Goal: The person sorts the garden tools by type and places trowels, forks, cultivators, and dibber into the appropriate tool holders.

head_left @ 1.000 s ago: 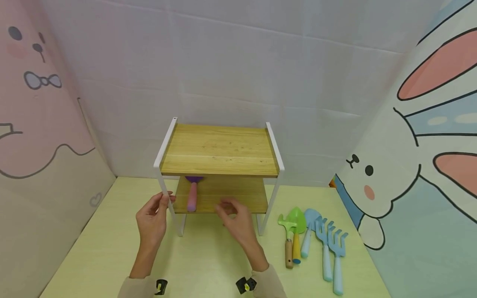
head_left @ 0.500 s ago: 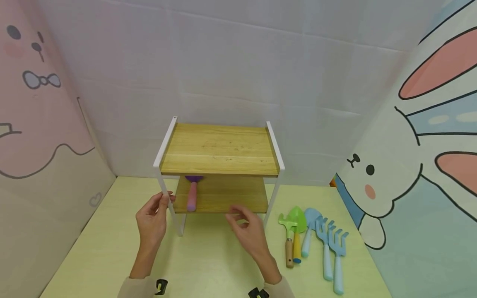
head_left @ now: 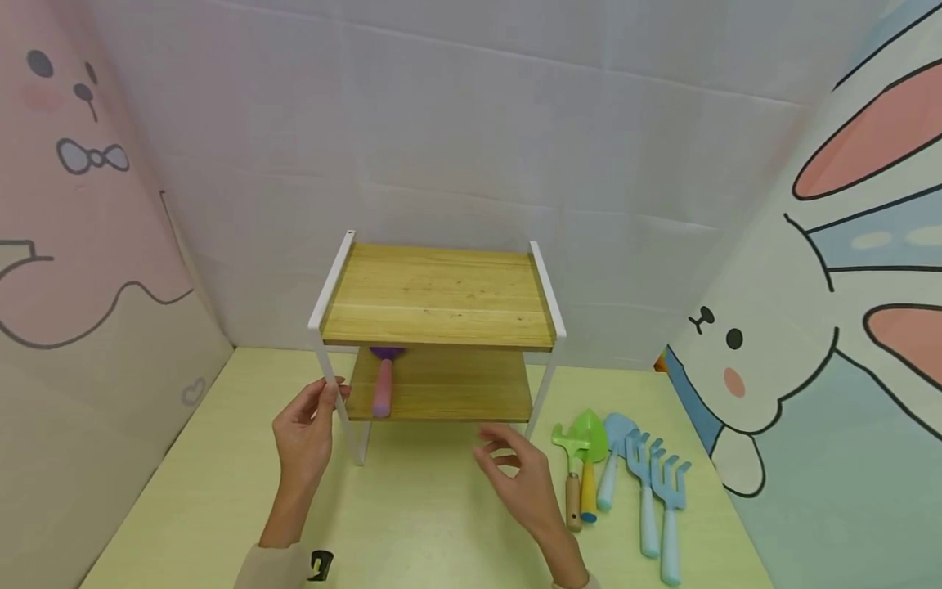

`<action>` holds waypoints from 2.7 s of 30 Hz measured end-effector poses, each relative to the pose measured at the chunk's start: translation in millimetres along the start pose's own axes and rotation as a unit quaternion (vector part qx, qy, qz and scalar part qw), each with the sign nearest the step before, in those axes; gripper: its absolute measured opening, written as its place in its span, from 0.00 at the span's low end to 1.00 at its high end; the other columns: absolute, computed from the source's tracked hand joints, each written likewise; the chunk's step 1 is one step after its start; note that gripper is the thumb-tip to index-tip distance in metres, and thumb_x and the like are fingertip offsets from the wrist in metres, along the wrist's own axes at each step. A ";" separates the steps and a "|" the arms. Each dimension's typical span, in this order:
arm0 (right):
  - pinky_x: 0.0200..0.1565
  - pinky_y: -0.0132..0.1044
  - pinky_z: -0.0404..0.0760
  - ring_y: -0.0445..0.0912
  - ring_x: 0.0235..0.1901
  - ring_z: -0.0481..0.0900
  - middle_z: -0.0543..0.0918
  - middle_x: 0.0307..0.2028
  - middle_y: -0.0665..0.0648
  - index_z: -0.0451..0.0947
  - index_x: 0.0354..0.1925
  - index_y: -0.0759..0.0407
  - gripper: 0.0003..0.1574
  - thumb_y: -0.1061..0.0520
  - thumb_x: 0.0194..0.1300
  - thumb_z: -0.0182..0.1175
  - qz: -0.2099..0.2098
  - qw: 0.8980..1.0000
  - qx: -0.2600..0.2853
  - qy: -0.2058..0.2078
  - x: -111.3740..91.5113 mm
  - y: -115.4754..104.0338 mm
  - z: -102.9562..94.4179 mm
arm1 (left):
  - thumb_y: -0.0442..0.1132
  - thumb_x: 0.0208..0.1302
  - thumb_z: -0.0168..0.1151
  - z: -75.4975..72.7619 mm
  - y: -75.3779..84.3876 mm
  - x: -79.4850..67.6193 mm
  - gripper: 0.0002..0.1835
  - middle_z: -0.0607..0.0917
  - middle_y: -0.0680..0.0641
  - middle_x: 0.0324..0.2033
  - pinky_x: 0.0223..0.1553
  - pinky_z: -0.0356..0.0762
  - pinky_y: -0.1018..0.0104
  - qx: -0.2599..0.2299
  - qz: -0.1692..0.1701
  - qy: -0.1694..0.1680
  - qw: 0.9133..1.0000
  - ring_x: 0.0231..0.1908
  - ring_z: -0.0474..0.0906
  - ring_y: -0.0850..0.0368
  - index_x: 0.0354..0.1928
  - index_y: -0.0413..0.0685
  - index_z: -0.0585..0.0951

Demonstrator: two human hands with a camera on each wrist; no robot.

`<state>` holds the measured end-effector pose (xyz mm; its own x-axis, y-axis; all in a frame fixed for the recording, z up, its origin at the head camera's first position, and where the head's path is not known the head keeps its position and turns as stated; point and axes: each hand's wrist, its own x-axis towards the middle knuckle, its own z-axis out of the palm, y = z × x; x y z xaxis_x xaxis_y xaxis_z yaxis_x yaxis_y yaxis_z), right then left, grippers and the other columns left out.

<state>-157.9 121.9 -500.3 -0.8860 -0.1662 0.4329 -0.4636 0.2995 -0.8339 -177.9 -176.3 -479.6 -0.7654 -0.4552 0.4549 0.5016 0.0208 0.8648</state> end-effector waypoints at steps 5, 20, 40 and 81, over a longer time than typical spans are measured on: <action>0.39 0.41 0.88 0.51 0.38 0.87 0.88 0.44 0.60 0.82 0.54 0.63 0.21 0.71 0.62 0.70 -0.017 1.000 -0.005 0.020 -8.6 9.8 -7.7 | 0.27 0.74 0.59 0.7 -0.1 0.7 0.10 0.91 0.52 0.31 0.46 0.83 0.75 0.006 -0.006 0.001 1.000 0.38 0.88 0.64 0.45 0.22 0.84; 0.43 0.33 0.86 0.45 0.41 0.86 0.87 0.46 0.50 0.83 0.54 0.54 0.19 0.65 0.65 0.71 0.011 0.999 -0.014 0.051 -34.1 36.1 -33.3 | 0.27 0.74 0.59 0.1 -1.1 -0.7 0.10 0.91 0.54 0.31 0.48 0.82 0.75 0.007 -0.009 0.002 1.000 0.39 0.88 0.64 0.45 0.22 0.84; 0.40 0.31 0.86 0.46 0.38 0.86 0.87 0.45 0.61 0.83 0.52 0.63 0.20 0.67 0.61 0.73 0.102 0.987 -0.088 0.092 -62.2 71.1 -63.5 | 0.26 0.74 0.59 -0.9 -3.6 -1.0 0.09 0.91 0.51 0.31 0.45 0.82 0.76 0.007 0.002 0.004 1.000 0.37 0.88 0.64 0.45 0.22 0.84; 0.35 0.37 0.84 0.48 0.34 0.84 0.87 0.38 0.58 0.79 0.52 0.76 0.27 0.63 0.57 0.73 0.253 0.944 -0.212 -0.025 -67.2 101.2 -94.1 | 0.27 0.74 0.59 0.0 1.8 -3.3 0.11 0.91 0.49 0.32 0.47 0.82 0.73 -0.021 -0.042 0.002 0.999 0.39 0.88 0.61 0.47 0.21 0.83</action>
<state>-146.1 251.8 -581.5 -0.9983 0.0579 -0.0099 0.0476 0.6999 -0.7127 -174.5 -174.7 -479.5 -0.8040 -0.4581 0.3792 0.4516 -0.0554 0.8905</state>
